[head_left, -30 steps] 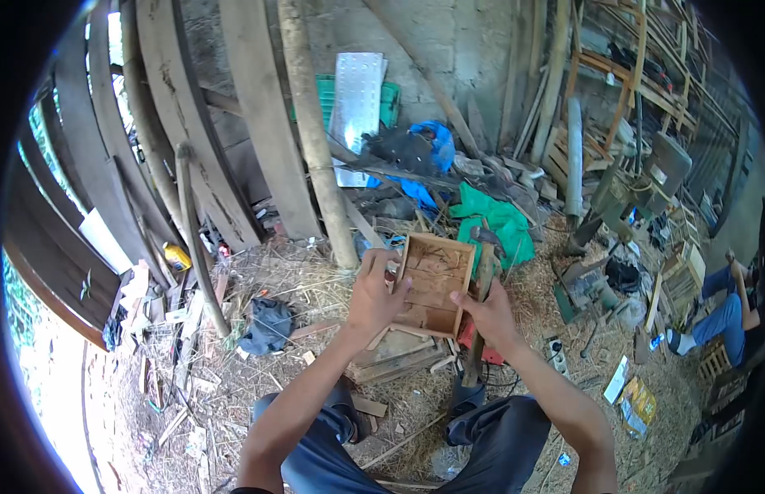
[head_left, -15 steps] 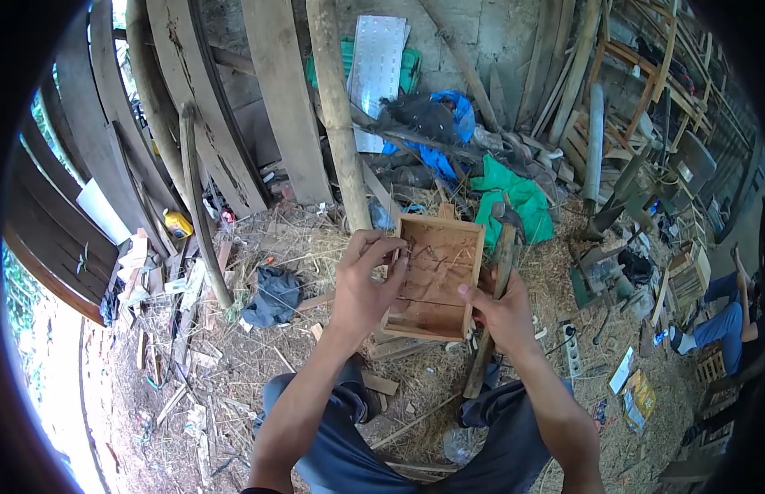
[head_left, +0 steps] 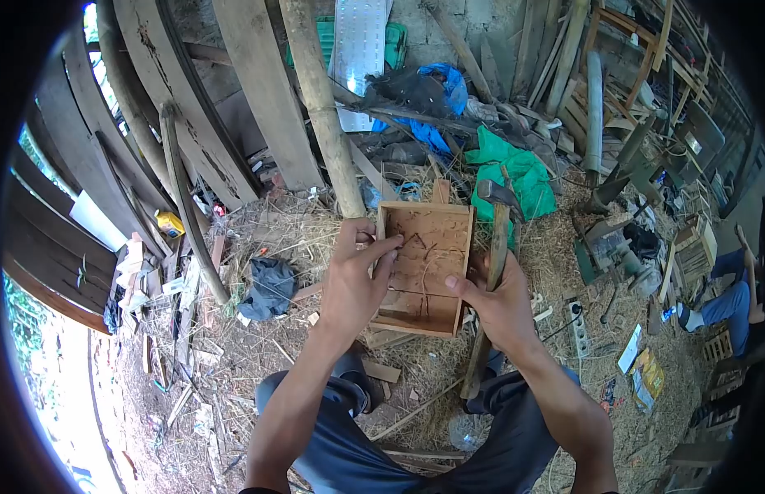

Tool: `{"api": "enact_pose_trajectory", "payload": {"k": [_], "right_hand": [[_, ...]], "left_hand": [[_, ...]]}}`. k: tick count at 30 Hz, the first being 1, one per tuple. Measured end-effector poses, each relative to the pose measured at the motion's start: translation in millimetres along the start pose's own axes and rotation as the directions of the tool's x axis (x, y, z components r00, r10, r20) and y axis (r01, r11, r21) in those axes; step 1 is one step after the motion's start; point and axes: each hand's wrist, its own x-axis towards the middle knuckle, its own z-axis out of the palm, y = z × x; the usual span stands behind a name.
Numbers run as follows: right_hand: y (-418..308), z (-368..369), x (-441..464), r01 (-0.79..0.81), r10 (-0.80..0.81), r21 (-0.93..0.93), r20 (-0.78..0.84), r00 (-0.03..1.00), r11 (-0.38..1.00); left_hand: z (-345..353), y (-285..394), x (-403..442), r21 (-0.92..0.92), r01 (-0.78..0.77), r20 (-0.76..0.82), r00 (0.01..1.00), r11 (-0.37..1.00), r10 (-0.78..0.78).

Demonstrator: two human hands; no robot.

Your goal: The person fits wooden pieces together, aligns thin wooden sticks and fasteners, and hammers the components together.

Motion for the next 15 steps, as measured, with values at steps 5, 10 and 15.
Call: {"api": "enact_pose_trajectory", "payload": {"k": [5, 10, 15], "right_hand": [[4, -6, 2, -0.010, 0.010, 0.000, 0.020, 1.000, 1.000], [2, -9, 0, -0.057, 0.057, -0.006, -0.031, 0.998, 0.998], [-3, -5, 1, -0.068, 0.069, 0.015, -0.040, 0.997, 0.998]], "left_hand": [[-1, 3, 5, -0.129, 0.018, 0.027, 1.000, 0.991, -0.015], [5, -1, 5, -0.314, 0.073, -0.031, 0.996, 0.947, -0.088], [-6, -2, 4, -0.144, -0.042, 0.053, 0.997, 0.989, 0.050]]}}
